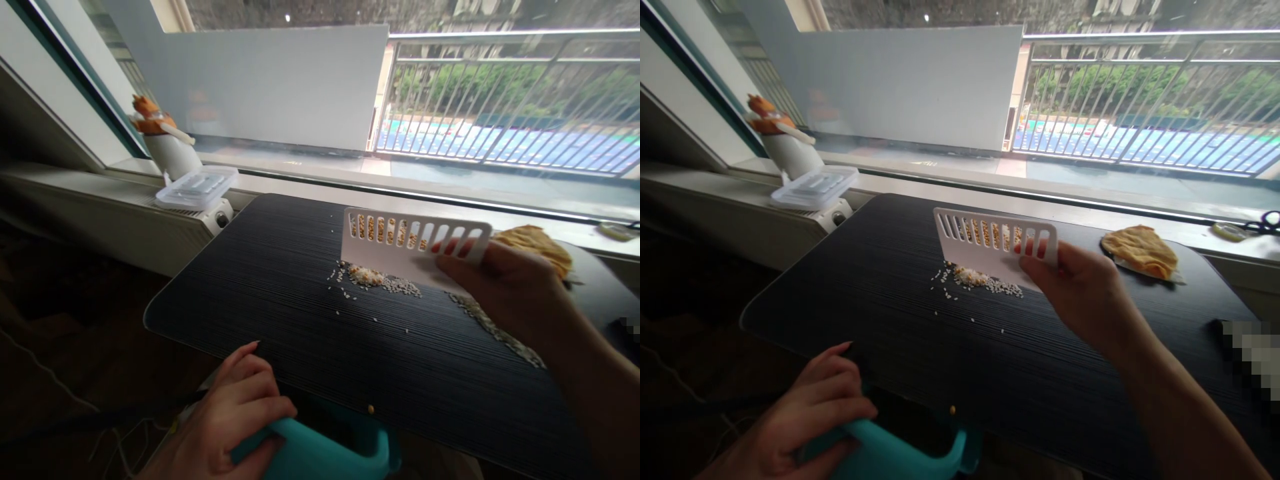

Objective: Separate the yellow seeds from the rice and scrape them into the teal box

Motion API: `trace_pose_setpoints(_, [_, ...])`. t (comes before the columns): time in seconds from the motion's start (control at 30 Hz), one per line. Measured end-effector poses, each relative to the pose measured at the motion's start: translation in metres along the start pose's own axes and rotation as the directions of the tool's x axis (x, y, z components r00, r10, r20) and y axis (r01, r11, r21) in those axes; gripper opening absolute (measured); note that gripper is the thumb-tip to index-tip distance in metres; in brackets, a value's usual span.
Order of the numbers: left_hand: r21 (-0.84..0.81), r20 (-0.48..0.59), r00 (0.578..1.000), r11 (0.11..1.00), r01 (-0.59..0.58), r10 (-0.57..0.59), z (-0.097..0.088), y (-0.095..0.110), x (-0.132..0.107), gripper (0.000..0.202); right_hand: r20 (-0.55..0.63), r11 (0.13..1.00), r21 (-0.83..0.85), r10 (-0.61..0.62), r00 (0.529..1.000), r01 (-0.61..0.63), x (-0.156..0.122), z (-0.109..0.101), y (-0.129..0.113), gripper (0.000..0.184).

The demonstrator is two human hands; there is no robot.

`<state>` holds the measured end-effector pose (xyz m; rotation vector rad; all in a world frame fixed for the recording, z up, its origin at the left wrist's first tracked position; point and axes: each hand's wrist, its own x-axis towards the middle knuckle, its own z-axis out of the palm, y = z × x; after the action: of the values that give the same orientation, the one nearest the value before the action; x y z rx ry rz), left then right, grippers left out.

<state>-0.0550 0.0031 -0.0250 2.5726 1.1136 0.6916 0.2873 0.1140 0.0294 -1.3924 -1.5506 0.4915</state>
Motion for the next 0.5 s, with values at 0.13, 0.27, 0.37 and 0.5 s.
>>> trace_pose_setpoints(0.13, [0.028, 0.003, 1.0, 1.0, 0.004, -0.004, 0.0, 0.0, -0.002, 0.041, 0.062, 0.998, 0.003, 0.066, 0.996, -0.066, 0.014, 0.01, 0.01, 0.032])
trace_pose_setpoints(0.27, [0.016, 0.009, 1.0, 1.0, 0.01, -0.011, 0.002, -0.001, -0.003, 0.041, 0.131, 0.99, 0.054, 0.119, 0.984, -0.127, 0.017, 0.005, 0.013, 0.037])
trace_pose_setpoints(0.37, [0.006, 0.016, 1.0, 1.0, 0.026, -0.026, 0.002, -0.002, -0.004, 0.04, 0.122, 0.99, 0.077, 0.106, 0.987, -0.116, 0.019, -0.005, 0.009, 0.033])
trace_pose_setpoints(0.5, [-0.02, 0.015, 1.0, 1.0, 0.02, -0.019, 0.002, -0.001, -0.004, 0.035, 0.008, 1.0, -0.003, 0.026, 1.0, -0.026, -0.016, -0.044, 0.032, 0.021])
